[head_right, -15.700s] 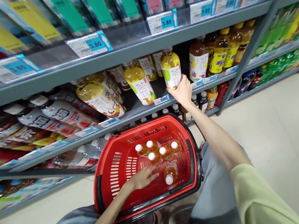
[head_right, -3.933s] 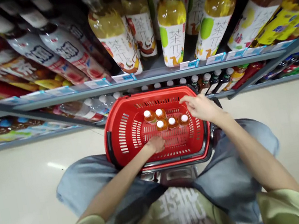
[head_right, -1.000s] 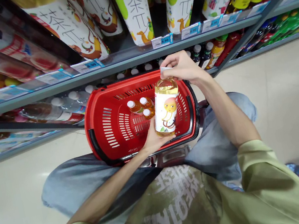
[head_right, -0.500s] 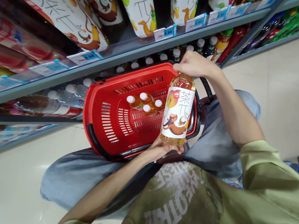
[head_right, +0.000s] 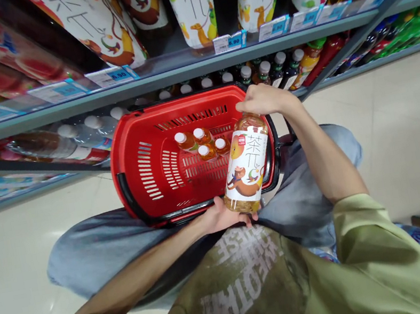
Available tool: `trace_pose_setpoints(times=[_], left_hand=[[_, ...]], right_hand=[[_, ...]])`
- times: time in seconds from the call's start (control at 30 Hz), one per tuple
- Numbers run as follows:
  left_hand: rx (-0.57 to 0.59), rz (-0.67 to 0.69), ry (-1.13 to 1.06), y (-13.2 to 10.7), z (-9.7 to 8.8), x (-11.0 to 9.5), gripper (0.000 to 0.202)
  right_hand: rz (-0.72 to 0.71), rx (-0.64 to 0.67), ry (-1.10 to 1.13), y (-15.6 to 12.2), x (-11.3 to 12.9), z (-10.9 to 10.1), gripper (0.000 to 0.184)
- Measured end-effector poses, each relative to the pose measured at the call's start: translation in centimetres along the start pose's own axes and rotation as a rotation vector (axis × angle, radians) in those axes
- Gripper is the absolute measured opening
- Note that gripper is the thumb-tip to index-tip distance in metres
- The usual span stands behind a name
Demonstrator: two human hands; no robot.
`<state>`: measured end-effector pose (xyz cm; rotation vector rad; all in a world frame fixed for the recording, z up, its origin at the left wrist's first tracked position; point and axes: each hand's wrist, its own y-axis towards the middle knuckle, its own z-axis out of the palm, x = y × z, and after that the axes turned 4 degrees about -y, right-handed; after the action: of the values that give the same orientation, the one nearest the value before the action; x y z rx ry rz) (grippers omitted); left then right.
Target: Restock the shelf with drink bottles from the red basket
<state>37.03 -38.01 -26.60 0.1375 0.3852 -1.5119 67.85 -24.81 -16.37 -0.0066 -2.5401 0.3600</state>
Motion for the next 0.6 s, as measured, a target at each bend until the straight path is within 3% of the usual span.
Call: trace_pose_setpoints(times=[0.23, 0.33, 0.43, 0.53, 0.6], left_hand=[[-0.28, 0.234, 0.222, 0.7, 0.5, -0.3, 0.067], [-0.542, 0.405, 0.513, 0.6, 0.2, -1.2, 0.066], [-0.841, 0.692, 0.876, 0.5, -0.6, -2.7, 0.073], [-1.055, 0.934, 1.196, 0.2, -1.5, -4.2, 0.079], [-1.161, 1.032, 1.378, -0.1, -1.9, -5.0, 0.081]], right_hand=[[-0.071, -0.156, 0.154, -0.5, 1.4, 0.4, 0.047], [-0.061, -0.284, 0.322, 0.0, 2.4, 1.3, 0.044], [-0.076, -0.44, 0.562, 0.9, 3.4, 2.7, 0.04], [-0.072, -0.575, 0.806, 1.9, 3.9, 4.4, 0.043], [-0.074, -0.585, 0.926, 2.5, 3.8, 5.5, 0.048]])
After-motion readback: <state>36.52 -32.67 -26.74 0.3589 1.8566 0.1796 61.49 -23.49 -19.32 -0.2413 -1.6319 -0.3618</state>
